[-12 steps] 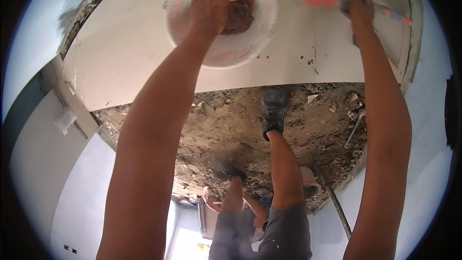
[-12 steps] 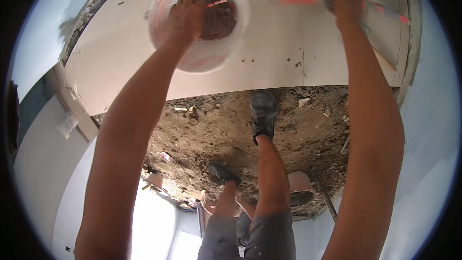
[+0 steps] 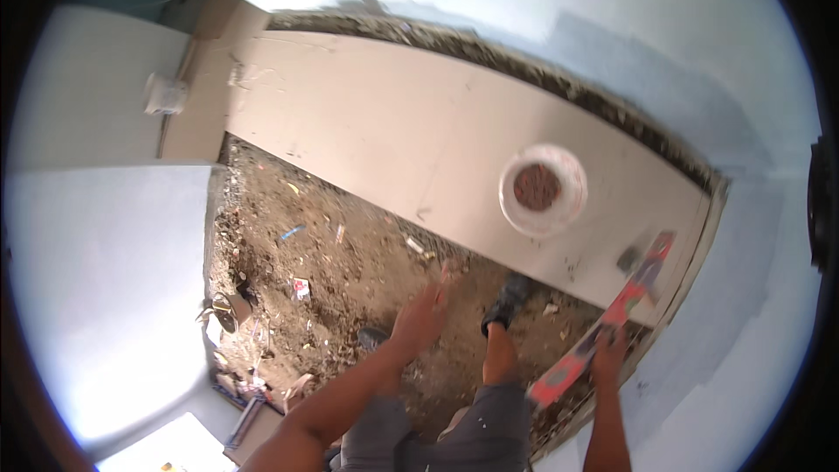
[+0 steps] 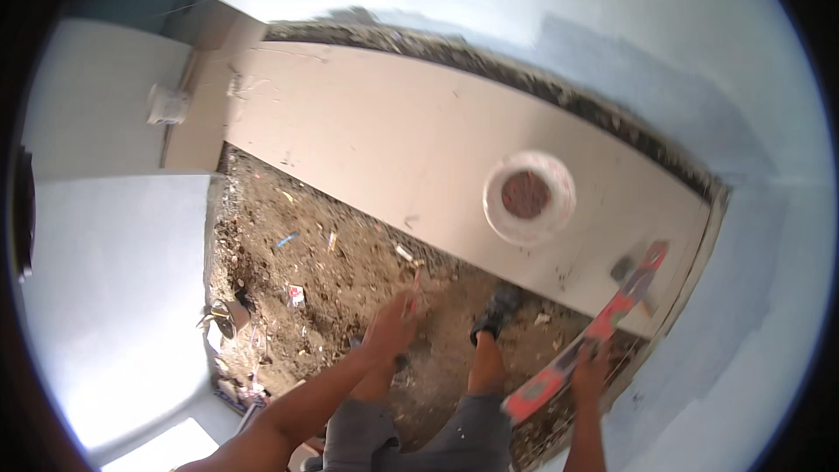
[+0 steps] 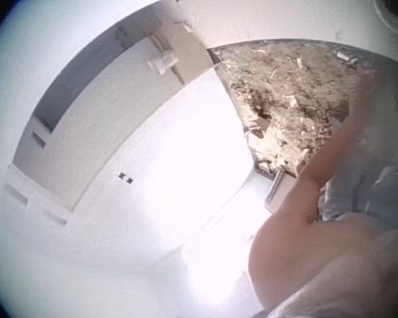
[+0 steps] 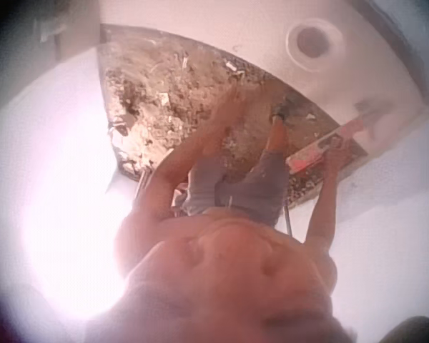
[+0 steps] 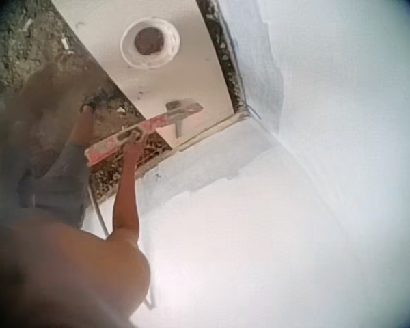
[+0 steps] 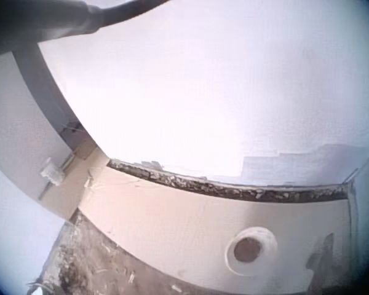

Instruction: The person walks into a construction room and uses a spirit level to check a wall, then handles a white plastic pipe, positioning it against the wall. Another worker is visible mixing cement on the floor.

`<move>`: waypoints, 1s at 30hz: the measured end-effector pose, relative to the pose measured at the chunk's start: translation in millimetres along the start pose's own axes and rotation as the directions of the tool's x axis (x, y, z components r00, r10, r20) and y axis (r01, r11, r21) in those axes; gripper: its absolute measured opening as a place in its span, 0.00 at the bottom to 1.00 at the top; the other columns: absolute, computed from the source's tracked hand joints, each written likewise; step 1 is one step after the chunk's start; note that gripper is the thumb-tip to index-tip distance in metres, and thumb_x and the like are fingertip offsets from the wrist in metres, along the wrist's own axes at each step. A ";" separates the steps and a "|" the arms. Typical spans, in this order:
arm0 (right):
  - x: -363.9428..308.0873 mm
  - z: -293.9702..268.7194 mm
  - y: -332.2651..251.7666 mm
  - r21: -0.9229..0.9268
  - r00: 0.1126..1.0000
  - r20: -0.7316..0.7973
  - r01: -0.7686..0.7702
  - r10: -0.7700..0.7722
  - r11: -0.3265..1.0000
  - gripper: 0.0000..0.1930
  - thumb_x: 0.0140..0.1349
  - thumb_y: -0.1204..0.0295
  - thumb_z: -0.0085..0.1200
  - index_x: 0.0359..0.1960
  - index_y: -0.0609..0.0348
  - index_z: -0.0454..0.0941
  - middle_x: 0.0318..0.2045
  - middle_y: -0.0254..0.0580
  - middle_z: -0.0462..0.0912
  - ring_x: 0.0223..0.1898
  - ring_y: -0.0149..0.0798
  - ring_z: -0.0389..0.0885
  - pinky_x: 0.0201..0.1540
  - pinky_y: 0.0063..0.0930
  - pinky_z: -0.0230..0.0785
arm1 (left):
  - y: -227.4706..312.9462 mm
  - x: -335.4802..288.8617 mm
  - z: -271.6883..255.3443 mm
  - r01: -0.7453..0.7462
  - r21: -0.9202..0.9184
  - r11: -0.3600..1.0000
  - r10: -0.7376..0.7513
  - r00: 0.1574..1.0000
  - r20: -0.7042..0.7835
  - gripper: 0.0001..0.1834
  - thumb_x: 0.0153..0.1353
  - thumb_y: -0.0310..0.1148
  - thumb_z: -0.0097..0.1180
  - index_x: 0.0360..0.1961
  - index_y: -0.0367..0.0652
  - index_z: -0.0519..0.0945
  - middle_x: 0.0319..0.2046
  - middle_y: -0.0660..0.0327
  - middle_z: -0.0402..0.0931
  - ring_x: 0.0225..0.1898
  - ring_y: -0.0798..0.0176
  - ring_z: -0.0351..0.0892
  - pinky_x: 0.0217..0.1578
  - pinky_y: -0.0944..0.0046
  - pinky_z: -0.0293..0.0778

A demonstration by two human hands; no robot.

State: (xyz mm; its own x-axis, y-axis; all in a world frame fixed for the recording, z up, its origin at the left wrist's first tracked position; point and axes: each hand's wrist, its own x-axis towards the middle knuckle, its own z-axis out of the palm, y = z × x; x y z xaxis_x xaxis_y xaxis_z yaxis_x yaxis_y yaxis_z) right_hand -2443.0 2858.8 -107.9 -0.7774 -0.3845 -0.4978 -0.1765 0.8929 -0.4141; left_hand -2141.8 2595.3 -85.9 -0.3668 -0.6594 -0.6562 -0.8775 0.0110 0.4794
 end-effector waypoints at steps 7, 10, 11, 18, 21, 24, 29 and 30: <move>-236.8 29.5 -222.9 0.117 0.629 0.323 0.716 -0.708 0.689 0.38 0.54 0.71 0.51 0.68 0.68 0.53 0.61 0.66 0.66 0.63 0.61 0.66 0.64 0.46 0.59 | -190.0 -221.3 -118.4 -0.046 -0.214 0.976 0.045 0.999 -0.008 0.15 0.60 0.44 0.54 0.36 0.44 0.82 0.39 0.54 0.79 0.39 0.51 0.80 0.43 0.52 0.74; -322.3 60.8 -308.5 0.142 0.321 0.567 0.869 -0.759 0.473 0.37 0.53 0.71 0.54 0.66 0.67 0.56 0.57 0.66 0.70 0.57 0.62 0.71 0.60 0.46 0.65 | -241.9 -289.2 -156.1 -0.017 -0.487 0.873 0.052 0.997 0.057 0.22 0.62 0.52 0.54 0.39 0.42 0.82 0.38 0.55 0.79 0.38 0.57 0.80 0.42 0.57 0.75; -348.9 76.9 -339.7 0.165 0.190 0.597 0.922 -0.779 0.351 0.36 0.52 0.70 0.54 0.65 0.66 0.58 0.54 0.63 0.72 0.54 0.61 0.73 0.57 0.45 0.67 | -255.4 -303.1 -172.1 0.049 -0.613 0.788 0.009 0.996 0.090 0.25 0.63 0.54 0.53 0.43 0.41 0.81 0.39 0.56 0.79 0.39 0.60 0.79 0.42 0.59 0.74; -528.1 174.5 -458.7 0.542 -0.524 0.634 0.826 -0.568 -0.156 0.31 0.50 0.67 0.59 0.57 0.64 0.69 0.38 0.52 0.79 0.45 0.54 0.76 0.48 0.43 0.70 | -336.8 -420.9 -211.7 -0.406 -0.901 -0.155 -0.182 0.908 -0.378 0.49 0.50 0.66 0.62 0.57 0.29 0.70 0.48 0.53 0.75 0.52 0.57 0.75 0.51 0.58 0.72; -560.3 205.4 -495.1 0.612 -0.689 0.549 0.717 -0.473 -0.333 0.28 0.52 0.64 0.62 0.53 0.64 0.73 0.37 0.52 0.78 0.41 0.51 0.76 0.46 0.39 0.70 | -358.9 -440.4 -217.2 -0.562 -0.804 -0.192 -0.317 0.811 -0.492 0.41 0.51 0.53 0.65 0.56 0.30 0.71 0.48 0.52 0.76 0.52 0.56 0.75 0.53 0.55 0.71; -571.8 239.6 -534.4 0.714 -0.646 0.643 0.700 -0.411 0.018 0.24 0.56 0.61 0.61 0.50 0.65 0.76 0.38 0.51 0.78 0.39 0.48 0.77 0.44 0.36 0.70 | -379.0 -444.1 -231.2 -0.617 -0.765 -0.183 -0.441 0.747 -0.497 0.34 0.50 0.43 0.66 0.53 0.31 0.74 0.45 0.53 0.78 0.49 0.56 0.77 0.52 0.56 0.71; -595.8 334.5 -594.8 0.651 -0.457 0.714 0.713 -0.530 0.262 0.19 0.67 0.59 0.51 0.43 0.66 0.80 0.34 0.53 0.81 0.38 0.51 0.81 0.43 0.38 0.71 | -418.7 -424.3 -284.1 -0.610 -0.792 0.038 -0.494 0.677 -0.545 0.32 0.49 0.42 0.67 0.51 0.33 0.77 0.41 0.54 0.80 0.46 0.58 0.78 0.51 0.57 0.72; -602.7 353.7 -606.0 0.673 -0.479 0.695 0.696 -0.536 0.250 0.19 0.67 0.59 0.51 0.44 0.66 0.79 0.34 0.54 0.81 0.39 0.50 0.81 0.43 0.38 0.71 | -427.9 -418.9 -298.9 -0.609 -0.783 0.125 -0.480 0.654 -0.585 0.31 0.48 0.43 0.68 0.50 0.33 0.77 0.41 0.55 0.81 0.46 0.59 0.78 0.51 0.57 0.72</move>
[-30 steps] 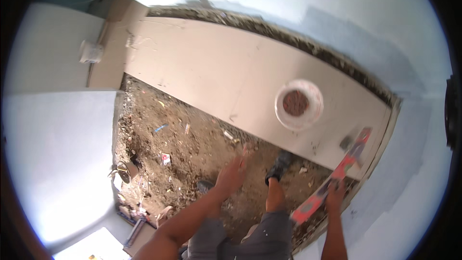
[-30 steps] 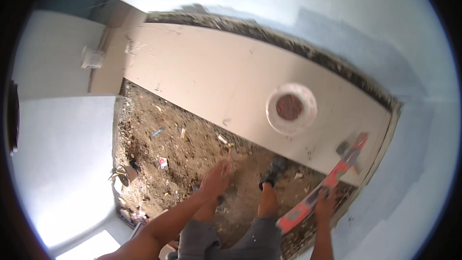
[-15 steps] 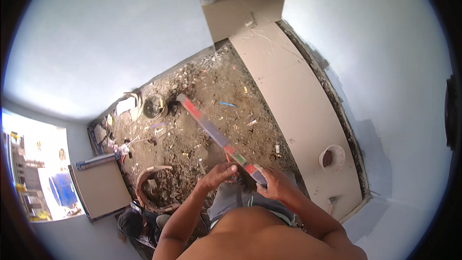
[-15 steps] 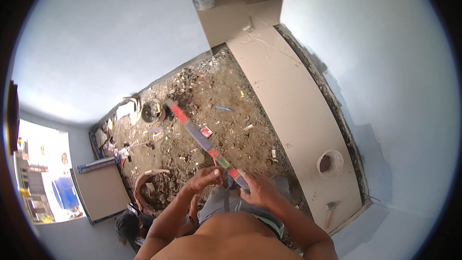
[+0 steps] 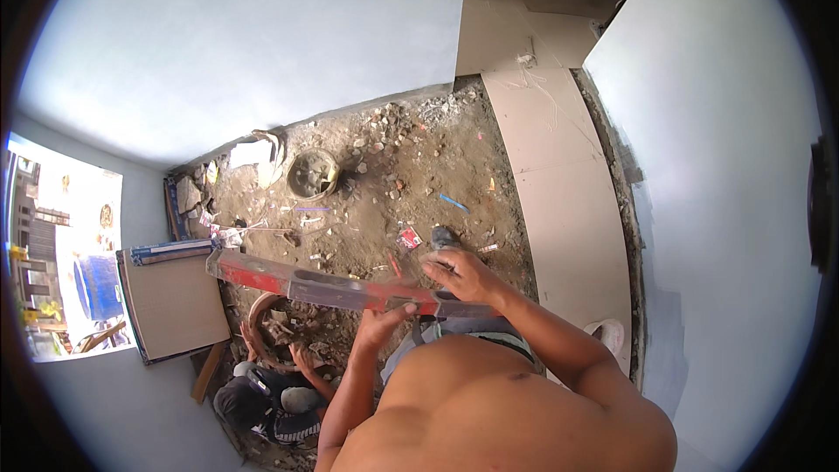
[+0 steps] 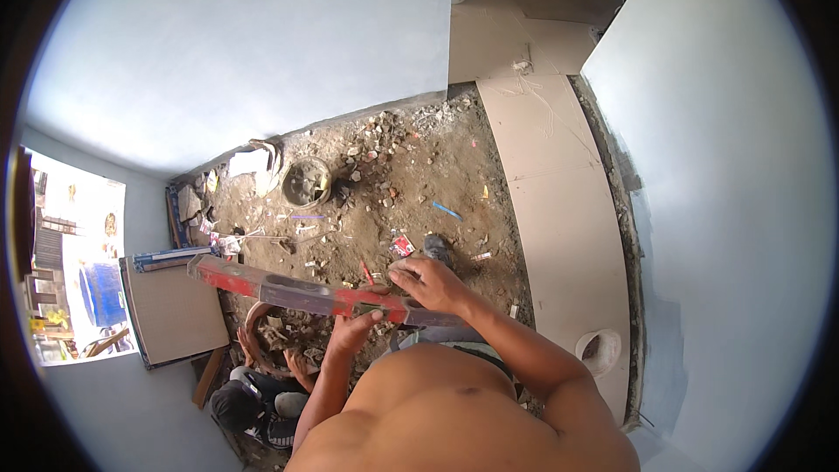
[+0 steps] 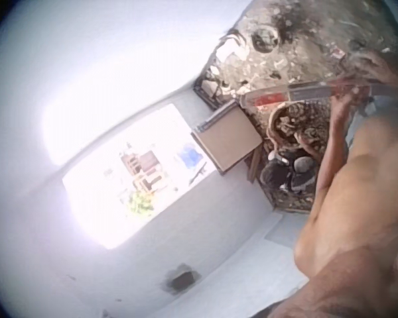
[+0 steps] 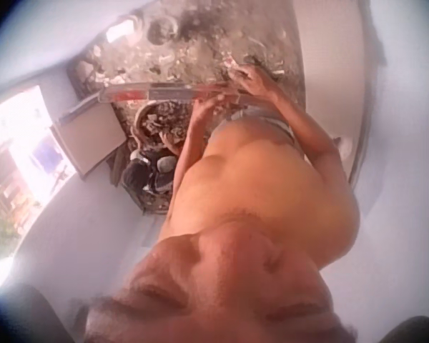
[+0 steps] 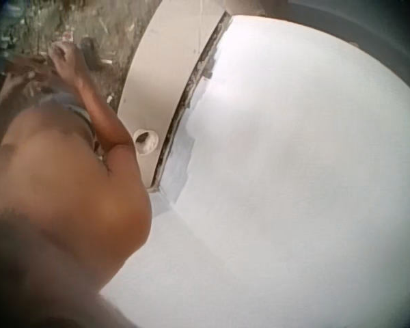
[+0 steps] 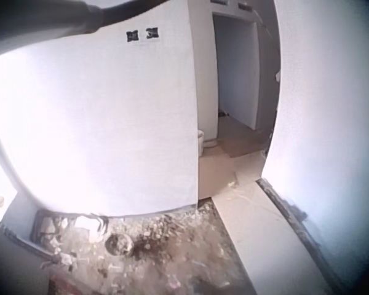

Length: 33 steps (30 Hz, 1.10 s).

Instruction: The person walks into a construction room and uses a spirit level to check a wall, then handles a white plastic pipe, positioning it against the wall. Another worker is visible mixing cement on the floor.

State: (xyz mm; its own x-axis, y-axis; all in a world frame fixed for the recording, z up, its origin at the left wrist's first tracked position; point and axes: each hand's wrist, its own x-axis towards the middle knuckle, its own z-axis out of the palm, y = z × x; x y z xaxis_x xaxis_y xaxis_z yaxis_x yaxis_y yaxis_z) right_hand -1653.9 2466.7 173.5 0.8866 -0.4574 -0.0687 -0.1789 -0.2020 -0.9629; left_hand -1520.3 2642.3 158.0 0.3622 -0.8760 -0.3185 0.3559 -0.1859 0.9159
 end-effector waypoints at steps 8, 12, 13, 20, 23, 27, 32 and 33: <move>163.1 -60.0 9.5 0.136 0.952 0.304 -0.056 0.012 0.989 0.17 0.68 0.62 0.50 0.39 0.68 0.76 0.31 0.47 0.82 0.34 0.38 0.81 0.39 0.34 0.71 | 68.2 133.0 -10.1 0.153 0.064 0.986 -0.161 0.976 0.146 0.31 0.46 0.42 0.70 0.49 0.36 0.76 0.40 0.59 0.79 0.43 0.60 0.77 0.47 0.58 0.73; 221.7 -68.8 -3.0 0.102 0.916 0.378 -0.187 0.135 0.977 0.13 0.68 0.66 0.50 0.38 0.67 0.74 0.28 0.44 0.80 0.31 0.34 0.78 0.36 0.32 0.70 | 81.0 161.2 -17.7 0.069 0.018 0.997 -0.071 0.993 0.092 0.28 0.47 0.44 0.70 0.45 0.36 0.78 0.39 0.59 0.79 0.42 0.61 0.77 0.45 0.59 0.73; 236.4 -65.9 -7.2 0.199 0.939 0.315 -0.207 0.138 0.958 0.12 0.67 0.67 0.50 0.39 0.66 0.73 0.27 0.44 0.79 0.30 0.35 0.78 0.36 0.32 0.70 | 82.1 168.2 -23.7 0.043 0.026 0.999 -0.045 0.996 0.075 0.29 0.47 0.44 0.70 0.46 0.36 0.78 0.40 0.59 0.79 0.42 0.61 0.77 0.46 0.59 0.73; 317.4 -32.0 -9.4 -0.032 0.978 0.202 -0.040 0.046 0.999 0.09 0.63 0.69 0.52 0.37 0.61 0.71 0.26 0.53 0.76 0.28 0.49 0.78 0.31 0.40 0.67 | 70.2 159.3 -96.3 0.097 -0.204 0.974 -0.141 0.967 -0.214 0.32 0.46 0.34 0.69 0.52 0.35 0.72 0.45 0.55 0.77 0.48 0.57 0.76 0.52 0.55 0.71; 334.6 -5.3 -0.1 -0.263 0.935 0.354 0.112 -0.012 0.958 0.10 0.60 0.68 0.55 0.35 0.62 0.72 0.28 0.55 0.78 0.33 0.60 0.78 0.34 0.46 0.69 | 61.7 143.7 -144.8 -0.023 -0.342 0.939 -0.132 0.896 -0.424 0.32 0.47 0.29 0.68 0.54 0.36 0.70 0.45 0.54 0.77 0.48 0.56 0.77 0.52 0.54 0.72; 357.2 42.2 5.5 -0.496 0.836 0.525 0.149 0.160 0.855 0.12 0.60 0.65 0.55 0.30 0.63 0.73 0.31 0.58 0.78 0.35 0.58 0.78 0.38 0.47 0.69 | 66.6 121.5 -225.5 -0.120 -0.534 0.837 -0.196 0.845 -0.497 0.32 0.48 0.27 0.66 0.56 0.35 0.68 0.49 0.52 0.76 0.49 0.54 0.78 0.50 0.54 0.75; 413.1 130.6 -25.6 -0.707 0.747 0.545 0.164 0.382 0.688 0.16 0.58 0.60 0.55 0.37 0.63 0.78 0.34 0.59 0.80 0.40 0.60 0.79 0.44 0.45 0.71 | 103.9 97.5 -331.1 -0.253 -0.607 0.753 -0.228 0.765 -0.602 0.29 0.54 0.23 0.62 0.56 0.39 0.66 0.49 0.51 0.76 0.48 0.52 0.80 0.48 0.52 0.79; 430.0 146.8 -32.8 -0.655 0.727 0.591 0.179 0.351 0.734 0.16 0.58 0.61 0.55 0.37 0.63 0.78 0.35 0.59 0.81 0.41 0.60 0.80 0.45 0.46 0.72 | 111.4 91.4 -352.0 -0.267 -0.590 0.762 -0.224 0.747 -0.626 0.29 0.54 0.23 0.62 0.57 0.38 0.65 0.48 0.52 0.76 0.48 0.53 0.80 0.48 0.52 0.79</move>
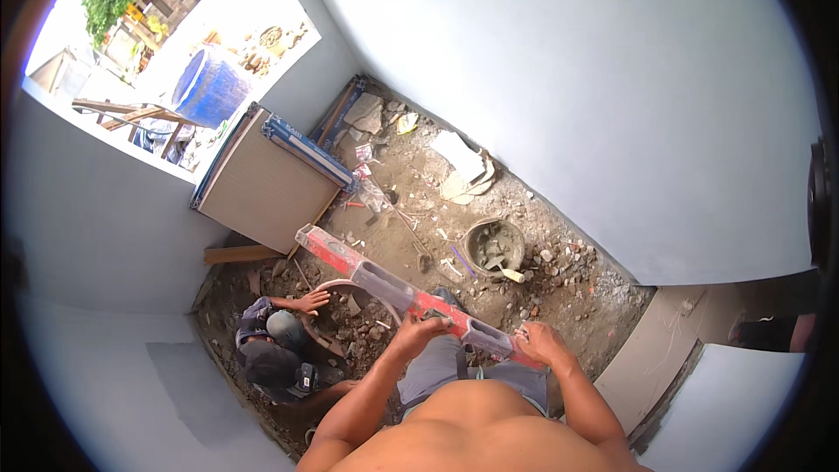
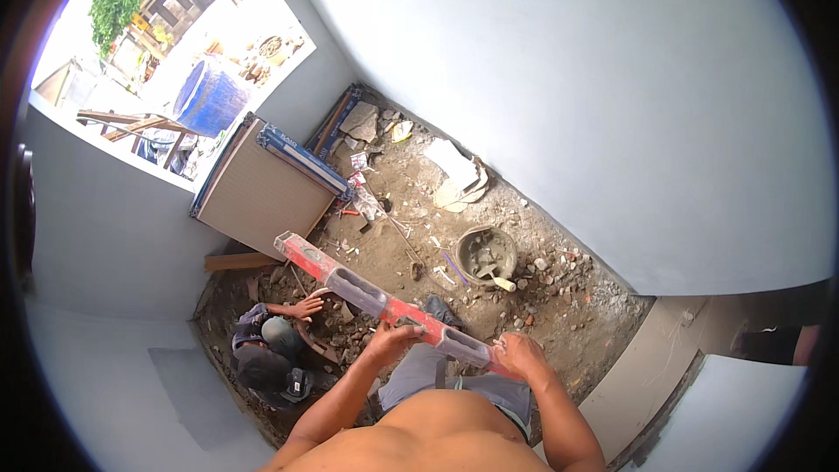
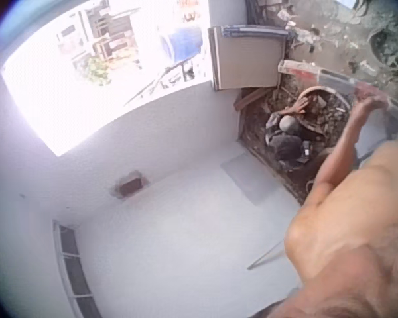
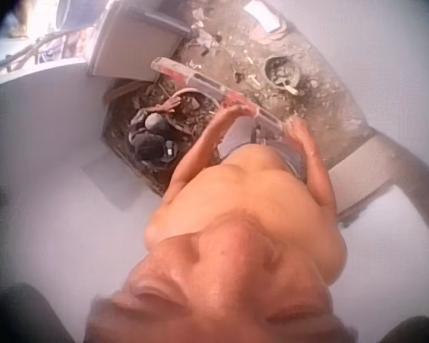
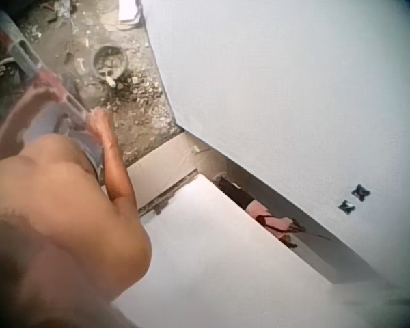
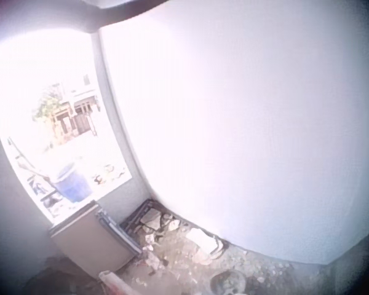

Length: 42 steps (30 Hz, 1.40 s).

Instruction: The person walks into a construction room and uses a spirit level to check a wall, then handles a white plastic pipe, positioning it against the wall. Another worker is visible mixing cement on the floor.

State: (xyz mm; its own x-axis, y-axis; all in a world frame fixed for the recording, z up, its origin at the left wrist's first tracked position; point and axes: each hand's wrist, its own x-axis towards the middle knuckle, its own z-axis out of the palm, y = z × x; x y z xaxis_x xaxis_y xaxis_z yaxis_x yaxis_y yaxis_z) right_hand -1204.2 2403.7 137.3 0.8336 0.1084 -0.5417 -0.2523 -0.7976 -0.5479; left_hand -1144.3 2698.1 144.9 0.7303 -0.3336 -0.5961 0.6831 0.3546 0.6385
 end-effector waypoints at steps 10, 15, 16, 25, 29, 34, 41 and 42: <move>81.8 -22.2 48.4 0.169 0.977 -0.166 -0.109 0.137 0.980 0.17 0.57 0.62 0.57 0.30 0.68 0.79 0.23 0.55 0.80 0.25 0.47 0.79 0.32 0.40 0.71 | 115.8 36.7 -65.5 -0.182 0.055 0.982 0.189 0.970 -0.156 0.33 0.53 0.32 0.63 0.58 0.36 0.64 0.47 0.53 0.74 0.46 0.56 0.78 0.47 0.56 0.76; 74.9 4.0 111.5 0.641 0.711 0.186 -0.611 0.678 0.465 0.09 0.58 0.69 0.54 0.23 0.58 0.77 0.15 0.34 0.72 0.13 0.31 0.69 0.15 0.29 0.60 | 133.2 55.4 -78.6 -0.214 -0.062 0.975 0.198 0.958 -0.206 0.32 0.54 0.31 0.62 0.59 0.37 0.64 0.47 0.53 0.74 0.47 0.57 0.78 0.47 0.57 0.75; 74.5 12.9 121.1 0.657 0.650 0.233 -0.653 0.723 0.376 0.07 0.58 0.70 0.53 0.23 0.57 0.77 0.15 0.34 0.72 0.13 0.32 0.68 0.15 0.30 0.60 | 139.2 62.5 -83.0 -0.188 -0.066 0.980 0.169 0.961 -0.221 0.31 0.55 0.29 0.60 0.59 0.36 0.63 0.48 0.52 0.75 0.47 0.57 0.78 0.47 0.57 0.75; 194.4 35.4 83.3 0.632 0.567 0.359 -0.732 0.741 0.254 0.06 0.57 0.72 0.55 0.24 0.58 0.77 0.15 0.35 0.72 0.14 0.34 0.69 0.16 0.32 0.61 | 237.4 160.9 -130.9 -0.292 -0.151 0.944 0.229 0.914 -0.335 0.17 0.56 0.27 0.58 0.47 0.39 0.73 0.43 0.55 0.79 0.44 0.59 0.81 0.46 0.55 0.77; 312.1 -46.7 6.9 0.707 0.685 0.335 -0.636 0.647 0.308 0.06 0.57 0.70 0.56 0.26 0.58 0.78 0.17 0.34 0.74 0.14 0.31 0.69 0.15 0.28 0.61 | 309.3 214.2 -137.7 -0.282 -0.148 0.948 0.214 0.908 -0.360 0.14 0.57 0.28 0.57 0.45 0.40 0.74 0.41 0.57 0.79 0.42 0.59 0.81 0.46 0.54 0.77; 449.0 -182.0 -82.6 0.669 0.921 0.053 -0.319 0.385 0.671 0.09 0.59 0.67 0.56 0.28 0.59 0.78 0.19 0.34 0.75 0.13 0.26 0.67 0.15 0.23 0.59 | 407.9 257.6 -128.0 -0.429 -0.108 0.897 0.364 0.854 -0.371 0.15 0.57 0.30 0.58 0.45 0.38 0.74 0.41 0.55 0.80 0.43 0.58 0.81 0.45 0.53 0.78; 534.4 -291.3 -213.4 0.609 0.979 -0.204 0.131 -0.005 0.782 0.13 0.63 0.65 0.56 0.39 0.65 0.78 0.21 0.35 0.77 0.11 0.20 0.60 0.13 0.18 0.50 | 509.2 288.7 -131.7 -0.558 -0.097 0.824 0.493 0.791 -0.361 0.15 0.58 0.29 0.59 0.45 0.37 0.73 0.43 0.51 0.79 0.45 0.53 0.81 0.47 0.51 0.79; 540.3 -296.9 -234.5 0.638 0.978 -0.206 0.163 -0.037 0.752 0.14 0.63 0.65 0.57 0.41 0.65 0.77 0.22 0.36 0.77 0.11 0.19 0.59 0.13 0.17 0.50 | 523.3 294.4 -134.9 -0.559 -0.105 0.822 0.481 0.782 -0.396 0.15 0.59 0.30 0.59 0.45 0.37 0.73 0.45 0.50 0.78 0.46 0.52 0.81 0.46 0.50 0.79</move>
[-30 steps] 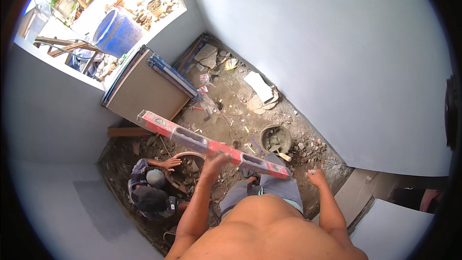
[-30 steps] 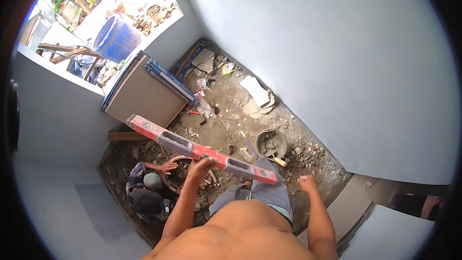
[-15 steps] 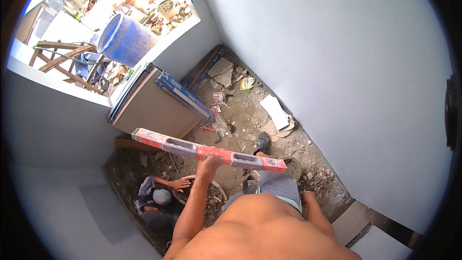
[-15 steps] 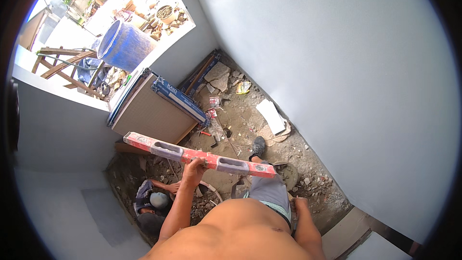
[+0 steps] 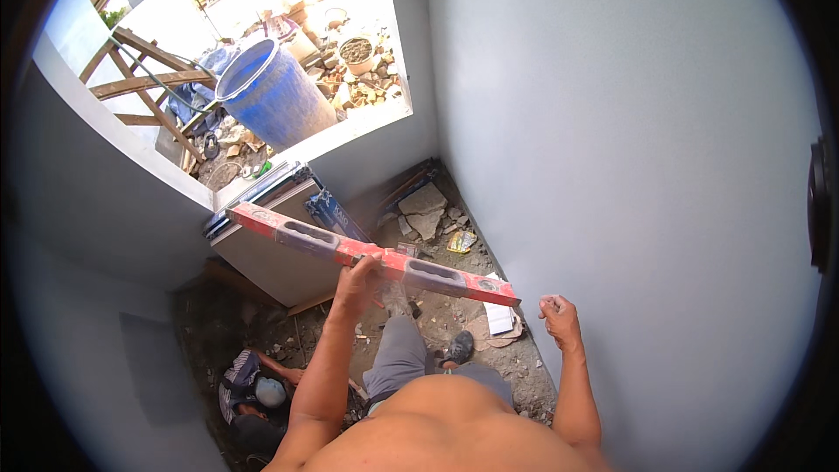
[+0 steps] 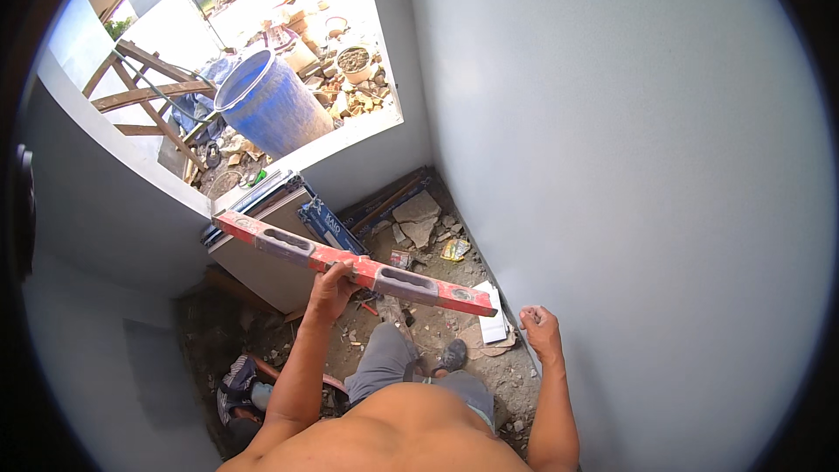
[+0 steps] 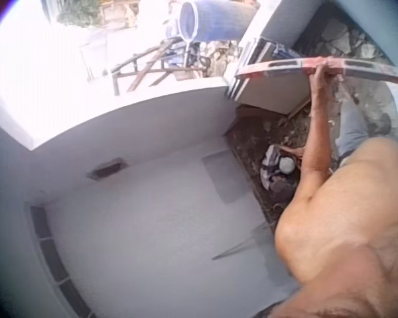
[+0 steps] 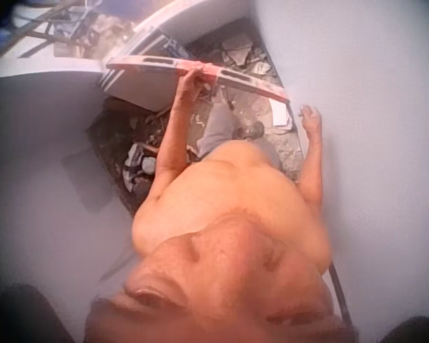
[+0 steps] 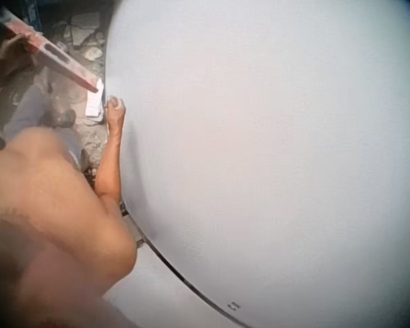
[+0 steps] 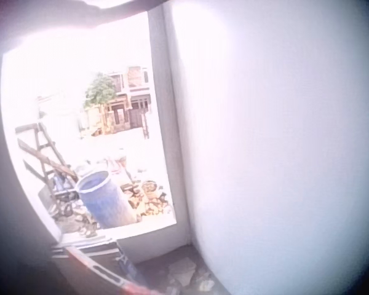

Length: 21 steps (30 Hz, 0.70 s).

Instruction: The person walks into a construction room and uses a spirit level to check a wall, then handles a white plastic pipe, positioning it against the wall. Another worker is visible mixing cement on the floor.

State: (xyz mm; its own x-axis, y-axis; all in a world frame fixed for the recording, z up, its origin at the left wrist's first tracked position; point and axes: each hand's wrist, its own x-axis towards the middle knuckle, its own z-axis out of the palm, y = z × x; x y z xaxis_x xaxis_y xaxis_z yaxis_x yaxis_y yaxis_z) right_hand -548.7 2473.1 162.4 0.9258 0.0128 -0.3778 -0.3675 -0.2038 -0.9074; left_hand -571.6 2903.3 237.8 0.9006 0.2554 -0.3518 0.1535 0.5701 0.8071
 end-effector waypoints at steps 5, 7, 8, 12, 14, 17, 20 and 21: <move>38.1 52.7 -87.4 0.284 0.987 0.158 -0.059 0.014 0.957 0.30 0.63 0.64 0.59 0.61 0.66 0.62 0.25 0.38 0.79 0.10 0.17 0.57 0.12 0.14 0.49 | 45.9 67.7 9.7 -0.087 -0.154 0.984 0.098 0.993 0.066 0.15 0.58 0.29 0.59 0.46 0.37 0.74 0.46 0.49 0.78 0.48 0.52 0.80 0.49 0.51 0.78; 60.8 73.9 -116.1 0.293 0.980 0.179 0.035 -0.091 0.955 0.38 0.60 0.68 0.62 0.67 0.65 0.54 0.29 0.39 0.79 0.13 0.17 0.60 0.13 0.12 0.51 | 66.0 102.5 7.8 -0.105 -0.193 0.975 0.130 0.984 0.121 0.15 0.58 0.29 0.59 0.46 0.37 0.74 0.46 0.49 0.78 0.49 0.52 0.79 0.51 0.51 0.77; 73.6 86.5 -128.9 0.262 0.974 0.164 0.110 -0.156 0.959 0.39 0.59 0.69 0.63 0.67 0.65 0.53 0.30 0.40 0.78 0.14 0.17 0.61 0.14 0.12 0.51 | 76.7 122.5 6.0 -0.068 -0.208 0.976 0.097 0.986 0.136 0.16 0.57 0.28 0.59 0.46 0.37 0.74 0.47 0.48 0.78 0.50 0.52 0.79 0.52 0.50 0.75; 134.5 135.1 -182.2 0.089 0.948 0.093 0.296 -0.303 0.951 0.39 0.56 0.74 0.64 0.67 0.65 0.56 0.32 0.39 0.77 0.18 0.18 0.63 0.17 0.11 0.54 | 116.5 212.2 0.4 -0.033 -0.265 0.964 0.083 0.980 0.183 0.19 0.55 0.26 0.59 0.49 0.37 0.74 0.49 0.47 0.77 0.52 0.50 0.78 0.53 0.49 0.75; 158.9 157.2 -209.1 0.038 0.949 0.038 0.312 -0.314 0.949 0.35 0.57 0.73 0.63 0.65 0.65 0.59 0.32 0.38 0.77 0.18 0.18 0.63 0.17 0.12 0.55 | 131.0 252.3 -0.2 -0.024 -0.289 0.957 0.093 0.970 0.226 0.21 0.55 0.25 0.59 0.51 0.38 0.73 0.50 0.46 0.76 0.52 0.49 0.78 0.53 0.48 0.75; 186.3 186.6 -250.9 0.269 0.952 0.105 0.251 -0.288 0.930 0.31 0.59 0.71 0.61 0.62 0.66 0.63 0.33 0.39 0.78 0.16 0.17 0.63 0.16 0.12 0.55 | 159.5 297.5 -6.1 0.015 -0.322 0.947 0.086 0.951 0.296 0.28 0.53 0.23 0.57 0.58 0.37 0.67 0.51 0.44 0.74 0.55 0.47 0.76 0.54 0.47 0.75; 208.7 206.8 -282.1 0.491 0.959 0.117 0.169 -0.257 0.855 0.26 0.63 0.67 0.59 0.59 0.66 0.66 0.33 0.42 0.78 0.14 0.17 0.62 0.14 0.12 0.54 | 185.9 331.7 -9.2 0.065 -0.315 0.947 0.057 0.929 0.365 0.36 0.52 0.22 0.57 0.63 0.36 0.59 0.53 0.43 0.73 0.58 0.44 0.72 0.57 0.48 0.72; 215.6 212.1 -289.3 0.496 0.975 0.100 0.126 -0.201 0.859 0.25 0.63 0.67 0.58 0.58 0.66 0.66 0.32 0.42 0.78 0.13 0.17 0.61 0.14 0.12 0.54 | 191.5 340.9 -8.0 0.062 -0.325 0.944 0.062 0.932 0.358 0.37 0.52 0.22 0.58 0.64 0.36 0.59 0.53 0.43 0.72 0.59 0.44 0.72 0.59 0.48 0.71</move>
State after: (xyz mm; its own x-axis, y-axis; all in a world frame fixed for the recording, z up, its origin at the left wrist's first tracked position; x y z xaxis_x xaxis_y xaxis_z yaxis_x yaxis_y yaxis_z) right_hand -261.6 2742.4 304.4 0.9671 0.1511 -0.2046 -0.2431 0.3116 -0.9186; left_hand -238.4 3105.8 268.6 0.9941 -0.0059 -0.1082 0.0686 0.8077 0.5856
